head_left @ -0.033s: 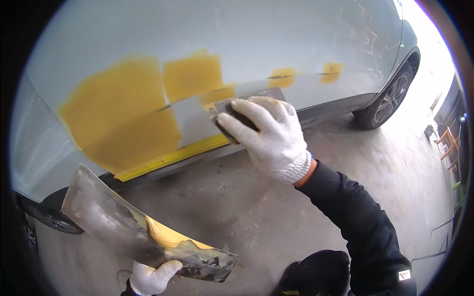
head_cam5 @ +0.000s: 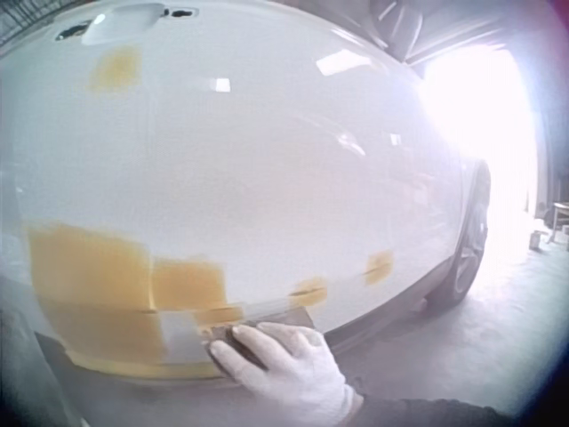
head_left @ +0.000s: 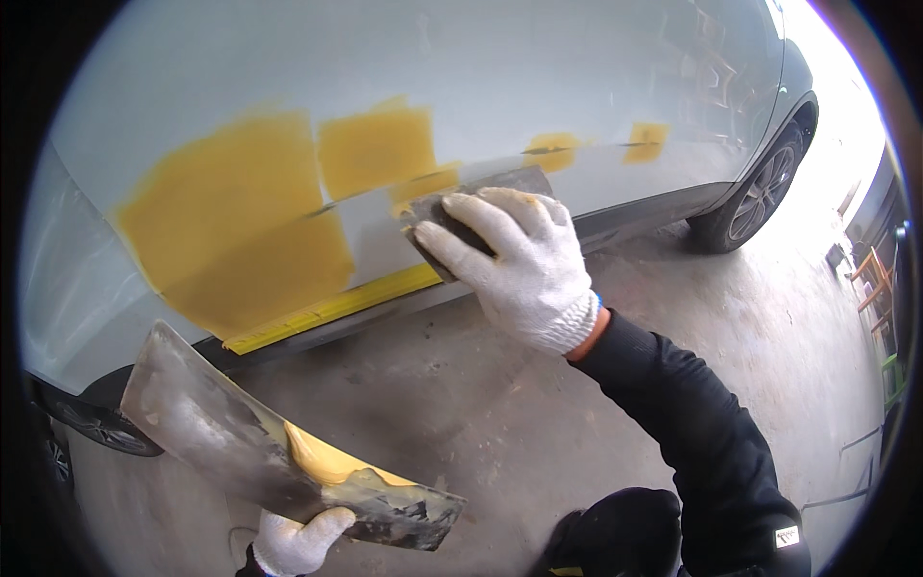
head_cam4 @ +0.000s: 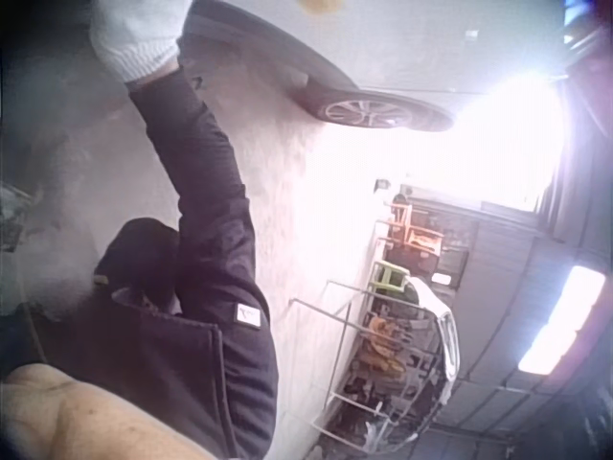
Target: The person applies yellow body filler to the side of a white car using a metal spreader and a smaller scraper. They spread the filler across the panel, then use the smaller tool to smooth and level the surface. The person works along the side of the car, moving between sections and occasionally repositioning tools.
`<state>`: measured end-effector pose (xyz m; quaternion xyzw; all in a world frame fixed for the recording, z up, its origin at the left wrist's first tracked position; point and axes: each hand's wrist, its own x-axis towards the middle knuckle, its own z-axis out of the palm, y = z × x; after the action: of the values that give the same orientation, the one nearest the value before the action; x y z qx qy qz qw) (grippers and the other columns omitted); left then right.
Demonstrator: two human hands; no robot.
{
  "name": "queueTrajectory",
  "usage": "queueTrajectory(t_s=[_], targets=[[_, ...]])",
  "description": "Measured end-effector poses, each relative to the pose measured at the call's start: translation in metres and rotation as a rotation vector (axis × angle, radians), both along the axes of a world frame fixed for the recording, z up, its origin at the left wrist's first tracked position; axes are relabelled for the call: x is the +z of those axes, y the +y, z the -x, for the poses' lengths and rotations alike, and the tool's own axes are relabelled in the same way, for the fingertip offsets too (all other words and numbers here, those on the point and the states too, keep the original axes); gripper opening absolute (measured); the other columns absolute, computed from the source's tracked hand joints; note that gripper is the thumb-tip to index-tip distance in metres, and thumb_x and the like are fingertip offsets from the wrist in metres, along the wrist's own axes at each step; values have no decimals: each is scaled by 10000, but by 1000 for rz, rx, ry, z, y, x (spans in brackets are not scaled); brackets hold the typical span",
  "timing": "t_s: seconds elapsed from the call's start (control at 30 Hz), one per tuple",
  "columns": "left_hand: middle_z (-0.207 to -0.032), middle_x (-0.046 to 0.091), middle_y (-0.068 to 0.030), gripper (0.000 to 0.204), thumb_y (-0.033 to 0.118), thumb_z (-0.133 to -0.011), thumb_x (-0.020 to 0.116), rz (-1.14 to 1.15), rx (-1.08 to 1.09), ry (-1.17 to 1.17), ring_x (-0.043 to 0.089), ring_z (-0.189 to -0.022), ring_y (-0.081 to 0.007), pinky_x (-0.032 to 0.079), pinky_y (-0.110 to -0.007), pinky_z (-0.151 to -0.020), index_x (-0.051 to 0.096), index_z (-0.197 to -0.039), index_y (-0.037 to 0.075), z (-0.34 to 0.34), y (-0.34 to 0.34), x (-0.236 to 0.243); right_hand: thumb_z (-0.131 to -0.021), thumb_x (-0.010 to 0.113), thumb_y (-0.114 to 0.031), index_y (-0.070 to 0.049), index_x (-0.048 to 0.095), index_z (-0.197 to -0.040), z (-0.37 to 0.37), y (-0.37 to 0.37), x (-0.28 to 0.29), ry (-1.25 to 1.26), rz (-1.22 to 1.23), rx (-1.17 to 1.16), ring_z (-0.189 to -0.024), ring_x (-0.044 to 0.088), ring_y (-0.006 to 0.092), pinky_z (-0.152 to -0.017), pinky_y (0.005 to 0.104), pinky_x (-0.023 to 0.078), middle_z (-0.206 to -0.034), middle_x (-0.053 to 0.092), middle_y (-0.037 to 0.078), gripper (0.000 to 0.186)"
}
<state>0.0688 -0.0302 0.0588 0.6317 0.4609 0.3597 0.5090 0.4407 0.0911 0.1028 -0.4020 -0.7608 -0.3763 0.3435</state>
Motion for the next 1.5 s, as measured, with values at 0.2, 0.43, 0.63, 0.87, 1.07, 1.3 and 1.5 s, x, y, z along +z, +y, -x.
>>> queueTrajectory(t_s=[0.2, 0.43, 0.63, 0.87, 1.07, 1.3, 1.5], targets=[[-1273, 672, -114, 612, 139, -867, 799, 7, 7, 8, 647, -1155, -237, 500, -382, -1044, 525, -1387, -34, 1, 1, 0, -804, 680, -187, -212, 623, -1363, 7, 31, -15, -29, -85, -49, -1192, 519, 253, -949, 440, 467, -1329, 546, 32, 562], [-1263, 680, -121, 567, 134, -868, 784, 21, -20, 29, 654, -1148, -238, 499, -380, -1045, 554, -1357, -38, 1, 8, -6, -806, 691, -205, -209, 629, -1345, 6, 32, -38, -68, -47, -58, -1186, 529, 226, -974, 411, 444, -1325, 550, 22, 542], [-1262, 682, -120, 543, 114, -876, 760, 96, -29, 4, 653, -1152, -235, 498, -380, -1046, 555, -1356, -37, 3, 8, -7, -804, 699, -188, -230, 636, -1344, 3, 18, -20, 17, -69, -80, -1177, 530, 230, -964, 427, 441, -1293, 574, 9, 545], [-1266, 682, -117, 535, 80, -870, 738, 68, -50, 55, 651, -1156, -233, 496, -378, -1046, 557, -1360, -36, 3, 10, -10, -787, 717, -184, -256, 613, -1377, 4, 40, -36, 14, -83, -102, -1239, 475, 239, -983, 436, 431, -1377, 496, 8, 604], [-1267, 686, -118, 528, 59, -870, 728, 50, -73, 85, 655, -1151, -236, 495, -378, -1047, 559, -1361, -37, 2, 8, -11, -838, 702, -195, -253, 631, -1364, -2, 24, -41, -20, 4, -122, -1221, 508, 231, -979, 420, 449, -1348, 528, 22, 533], [-1265, 692, -124, 504, 37, -881, 710, 71, -68, 33, 655, -1157, -235, 493, -379, -1051, 565, -1357, -40, 2, 4, -10, -826, 696, -167, -257, 656, -1338, 5, 26, -12, 30, -68, -97, -1210, 515, 255, -1010, 475, 422, -1284, 553, 36, 522], [-1275, 685, -122, 513, 42, -891, 709, 59, -147, 126, 647, -1171, -237, 487, -381, -1060, 550, -1373, -38, 2, 12, -13, -800, 710, -180, -238, 655, -1333, 8, 32, -25, 18, -70, -89, -1222, 510, 265, -1039, 487, 416, -1303, 534, 58, 539]])
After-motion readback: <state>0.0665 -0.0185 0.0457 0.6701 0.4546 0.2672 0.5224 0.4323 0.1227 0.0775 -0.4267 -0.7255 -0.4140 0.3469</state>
